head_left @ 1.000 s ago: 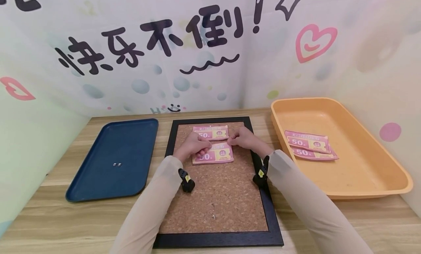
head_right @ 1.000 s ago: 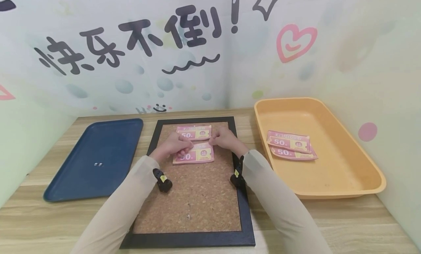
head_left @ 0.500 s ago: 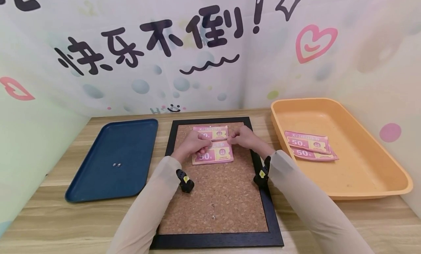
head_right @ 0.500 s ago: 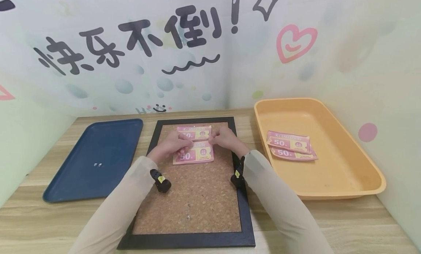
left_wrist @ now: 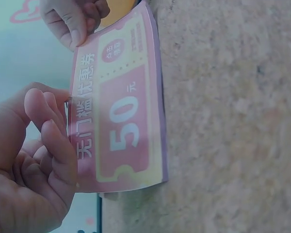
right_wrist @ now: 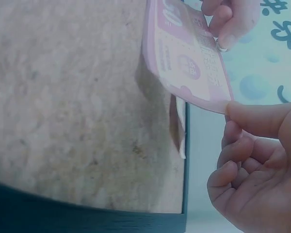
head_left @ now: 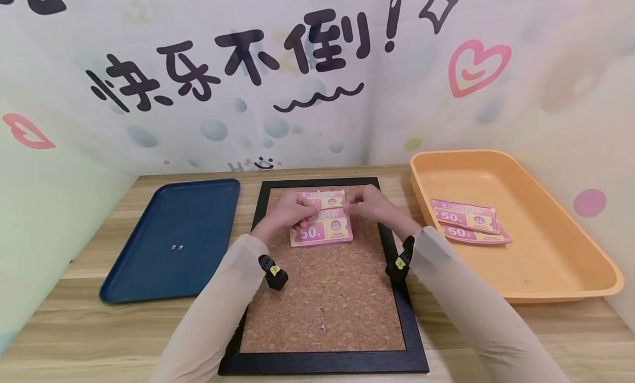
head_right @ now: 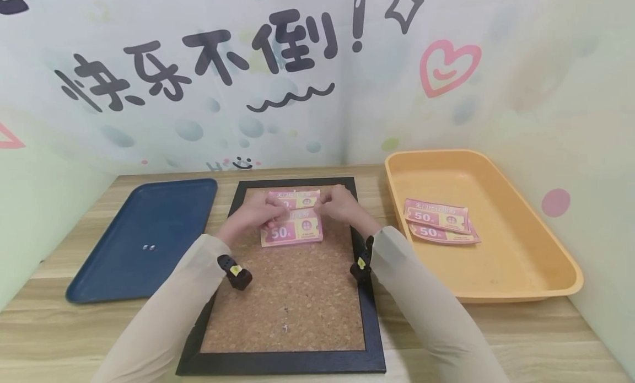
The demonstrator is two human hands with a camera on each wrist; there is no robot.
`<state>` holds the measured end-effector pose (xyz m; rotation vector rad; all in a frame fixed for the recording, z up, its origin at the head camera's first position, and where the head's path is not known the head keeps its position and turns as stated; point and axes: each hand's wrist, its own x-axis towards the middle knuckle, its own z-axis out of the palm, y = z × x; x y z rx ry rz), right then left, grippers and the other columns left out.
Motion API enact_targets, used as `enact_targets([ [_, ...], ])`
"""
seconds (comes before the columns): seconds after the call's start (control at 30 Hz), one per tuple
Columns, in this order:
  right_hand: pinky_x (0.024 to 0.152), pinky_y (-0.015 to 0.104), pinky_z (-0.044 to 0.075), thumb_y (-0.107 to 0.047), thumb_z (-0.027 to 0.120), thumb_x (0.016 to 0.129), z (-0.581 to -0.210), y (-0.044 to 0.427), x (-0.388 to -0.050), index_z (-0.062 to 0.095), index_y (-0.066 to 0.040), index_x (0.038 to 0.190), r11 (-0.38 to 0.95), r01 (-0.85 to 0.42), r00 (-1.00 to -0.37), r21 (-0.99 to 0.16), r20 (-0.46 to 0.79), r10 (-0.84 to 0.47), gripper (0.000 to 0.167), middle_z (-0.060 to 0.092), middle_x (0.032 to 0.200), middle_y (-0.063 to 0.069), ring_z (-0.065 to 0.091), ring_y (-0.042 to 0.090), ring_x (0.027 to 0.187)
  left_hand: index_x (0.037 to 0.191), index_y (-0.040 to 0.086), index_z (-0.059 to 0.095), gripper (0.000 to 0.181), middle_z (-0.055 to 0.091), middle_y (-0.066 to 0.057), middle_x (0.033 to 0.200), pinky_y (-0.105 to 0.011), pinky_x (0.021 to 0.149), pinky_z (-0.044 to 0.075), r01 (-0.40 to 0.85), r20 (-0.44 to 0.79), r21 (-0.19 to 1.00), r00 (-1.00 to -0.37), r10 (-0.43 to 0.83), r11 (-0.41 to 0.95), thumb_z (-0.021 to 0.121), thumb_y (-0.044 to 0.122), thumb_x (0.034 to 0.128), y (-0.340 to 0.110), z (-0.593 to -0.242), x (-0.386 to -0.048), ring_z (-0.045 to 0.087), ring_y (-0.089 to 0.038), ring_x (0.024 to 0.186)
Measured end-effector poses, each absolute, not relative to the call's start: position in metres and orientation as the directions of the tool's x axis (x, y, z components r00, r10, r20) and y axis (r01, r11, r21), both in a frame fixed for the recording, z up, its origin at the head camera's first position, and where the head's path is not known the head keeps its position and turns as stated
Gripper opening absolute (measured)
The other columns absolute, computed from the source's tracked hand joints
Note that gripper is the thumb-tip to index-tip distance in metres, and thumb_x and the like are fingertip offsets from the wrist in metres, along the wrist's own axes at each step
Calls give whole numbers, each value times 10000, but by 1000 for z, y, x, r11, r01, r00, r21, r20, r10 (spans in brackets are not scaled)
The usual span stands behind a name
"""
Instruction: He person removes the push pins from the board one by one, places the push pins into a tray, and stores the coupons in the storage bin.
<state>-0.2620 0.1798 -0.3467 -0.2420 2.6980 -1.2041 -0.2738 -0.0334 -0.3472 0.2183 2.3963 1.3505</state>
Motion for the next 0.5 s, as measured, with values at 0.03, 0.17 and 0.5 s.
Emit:
enact_targets([
  [0.03, 645, 278, 392, -89, 616, 860, -345, 180, -261, 665, 11, 908, 660, -75, -972, -747, -93, -216, 122, 587, 846, 102, 481, 216, 783, 842, 21, 693, 155, 512, -29, 553, -190, 427, 393, -45, -247, 849, -915, 319, 527, 613, 152, 865, -34, -346, -274, 467, -110, 438],
  [0.17, 638, 273, 396, -84, 612, 859, -340, 180, -258, 668, 17, 911, 653, -98, -971, -751, -71, -227, 126, 597, 835, 100, 485, 210, 767, 844, 22, 692, 158, 501, -26, 547, -202, 432, 387, -44, -251, 857, -906, 341, 513, 605, 151, 874, -34, -339, -272, 456, -108, 446],
  [0.5, 637, 293, 372, -107, 603, 878, -324, 183, -254, 665, 15, 932, 679, -136, -974, -721, -27, -224, 148, 580, 859, 120, 470, 236, 788, 919, 35, 699, 160, 552, -63, 594, -235, 458, 434, 57, -169, 851, -911, 375, 523, 629, 167, 862, -38, -322, -266, 467, -88, 429],
])
